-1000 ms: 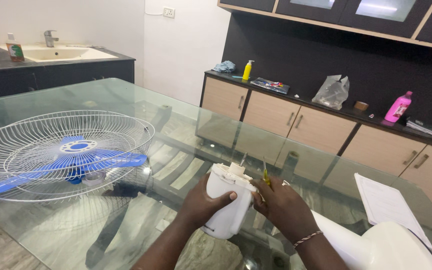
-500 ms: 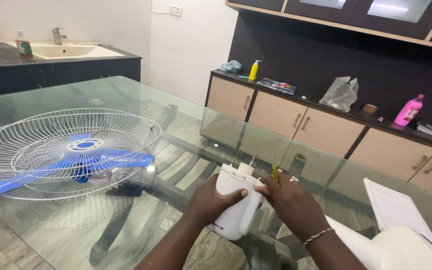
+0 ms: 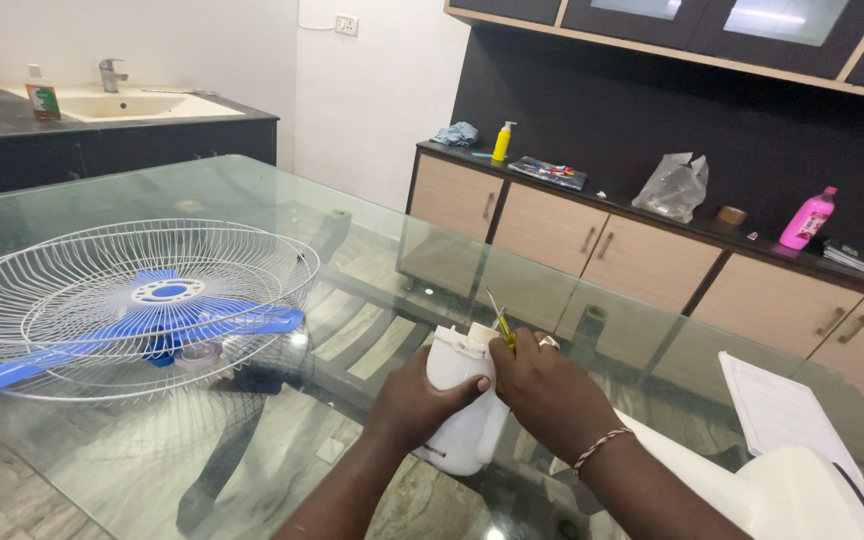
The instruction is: The person uses a yellow screwdriver to loosen and tighten screws on the rear housing of a white pedestal fan motor. The fan head is detached and placed on the glass table. The person repeatedly rotates the motor housing to access different screw locations.
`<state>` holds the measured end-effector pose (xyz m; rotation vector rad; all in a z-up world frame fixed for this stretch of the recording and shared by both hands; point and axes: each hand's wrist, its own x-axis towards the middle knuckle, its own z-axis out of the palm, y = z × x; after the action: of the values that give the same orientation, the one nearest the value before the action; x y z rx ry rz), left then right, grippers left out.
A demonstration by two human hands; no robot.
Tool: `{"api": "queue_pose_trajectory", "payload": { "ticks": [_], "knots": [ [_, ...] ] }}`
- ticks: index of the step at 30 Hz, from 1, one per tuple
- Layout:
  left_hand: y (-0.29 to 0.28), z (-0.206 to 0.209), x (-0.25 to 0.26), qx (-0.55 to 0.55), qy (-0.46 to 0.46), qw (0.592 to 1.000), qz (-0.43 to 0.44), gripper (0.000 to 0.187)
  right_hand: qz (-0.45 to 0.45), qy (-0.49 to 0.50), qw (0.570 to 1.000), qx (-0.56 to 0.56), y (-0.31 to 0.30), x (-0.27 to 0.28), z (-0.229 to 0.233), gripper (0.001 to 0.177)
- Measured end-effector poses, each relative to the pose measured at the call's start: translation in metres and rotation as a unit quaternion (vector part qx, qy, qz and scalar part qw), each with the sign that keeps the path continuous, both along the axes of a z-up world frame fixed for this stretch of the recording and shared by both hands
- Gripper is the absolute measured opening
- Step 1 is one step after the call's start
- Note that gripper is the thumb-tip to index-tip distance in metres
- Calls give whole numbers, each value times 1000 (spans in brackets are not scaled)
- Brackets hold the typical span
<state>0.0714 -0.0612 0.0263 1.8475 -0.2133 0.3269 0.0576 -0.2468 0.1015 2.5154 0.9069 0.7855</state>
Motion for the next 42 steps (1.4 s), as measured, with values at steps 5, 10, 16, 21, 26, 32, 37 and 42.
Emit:
{"api": "queue_pose_trajectory", "payload": {
  "ticks": [5, 10, 16, 21, 26, 32, 37, 42],
  "knots": [
    [1, 3, -5, 20, -18, 1000, 9, 77, -20, 22, 1000, 3, 5, -3, -2, 35],
    [6, -1, -6, 15, -40, 999, -15, 80, -5, 20, 1000, 14, 9, -13, 0, 42],
    [16, -14, -10, 17, -107, 993, -36, 94, 55, 49, 996, 57, 8, -31, 10, 36],
    [30, -20, -23, 0, -92, 994, -57, 96, 83, 180, 954, 224, -7, -38, 21, 30],
    [53, -9, -32, -13, -37, 989, -146, 105, -91, 211, 899, 373, -26, -25, 24, 32],
    [76, -6, -30, -49, 180, 964, -191, 115, -114, 295, 875, 366, -25, -21, 1, 36],
    [85, -7, -19, -245, 164, 893, -340, 90, -121, 254, 891, 358, -16, -38, -7, 36],
    [59, 10, -5, -158, 244, 950, -114, 73, -154, 278, 866, 385, -9, -48, 3, 37]
  ]
}}
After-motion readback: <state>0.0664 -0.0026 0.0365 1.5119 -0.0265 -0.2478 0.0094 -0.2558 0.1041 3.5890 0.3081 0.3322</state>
